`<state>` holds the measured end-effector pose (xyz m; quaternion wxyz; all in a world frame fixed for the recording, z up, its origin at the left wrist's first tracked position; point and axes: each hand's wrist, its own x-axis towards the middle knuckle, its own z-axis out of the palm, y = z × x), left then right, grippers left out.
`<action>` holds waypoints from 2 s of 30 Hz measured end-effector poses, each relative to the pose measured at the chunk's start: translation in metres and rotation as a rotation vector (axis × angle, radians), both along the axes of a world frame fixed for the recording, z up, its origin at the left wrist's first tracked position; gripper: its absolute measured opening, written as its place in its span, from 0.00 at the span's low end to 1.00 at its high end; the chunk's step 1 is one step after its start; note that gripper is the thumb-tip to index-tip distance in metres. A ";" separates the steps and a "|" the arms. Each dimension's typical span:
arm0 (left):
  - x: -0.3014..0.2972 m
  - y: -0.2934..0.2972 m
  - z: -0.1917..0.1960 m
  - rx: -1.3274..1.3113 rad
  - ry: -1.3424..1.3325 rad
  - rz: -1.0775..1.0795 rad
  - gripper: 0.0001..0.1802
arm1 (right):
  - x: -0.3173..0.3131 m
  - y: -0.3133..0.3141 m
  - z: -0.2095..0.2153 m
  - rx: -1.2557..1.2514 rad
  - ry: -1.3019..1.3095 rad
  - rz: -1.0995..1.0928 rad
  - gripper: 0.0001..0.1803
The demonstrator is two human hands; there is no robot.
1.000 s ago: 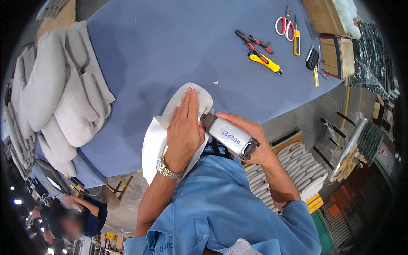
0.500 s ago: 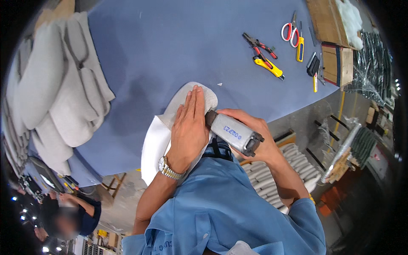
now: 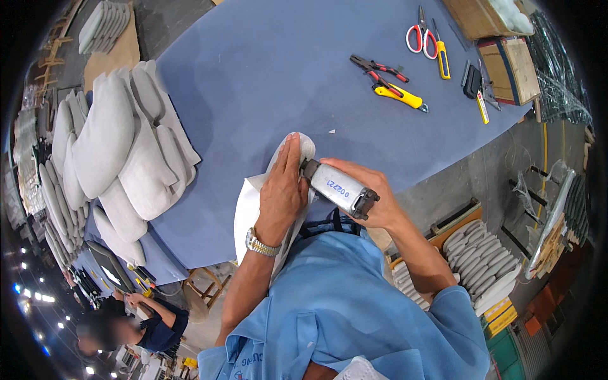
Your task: The person assembles cushion covers by folding fabric around foam inserts, using a staple gun to secure edges, and trimming excess material with scissors. The person handles multiple cushion units one at a time and places finished pieces on a nearby stack.
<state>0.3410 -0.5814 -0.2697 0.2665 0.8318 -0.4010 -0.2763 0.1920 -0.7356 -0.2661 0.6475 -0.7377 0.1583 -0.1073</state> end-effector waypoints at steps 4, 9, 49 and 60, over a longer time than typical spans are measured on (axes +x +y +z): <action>-0.002 -0.002 0.004 0.003 0.024 0.021 0.48 | -0.001 0.000 -0.003 0.050 0.057 0.015 0.41; -0.002 -0.004 -0.002 -0.033 0.011 0.008 0.46 | 0.009 -0.021 0.011 0.093 0.160 0.128 0.44; -0.091 0.294 0.005 -0.848 0.134 1.258 0.21 | 0.108 -0.069 -0.174 -0.138 0.173 0.072 0.22; -0.107 0.588 -0.008 -0.366 -0.294 2.010 0.20 | 0.132 0.007 -0.006 -0.586 0.082 0.019 0.27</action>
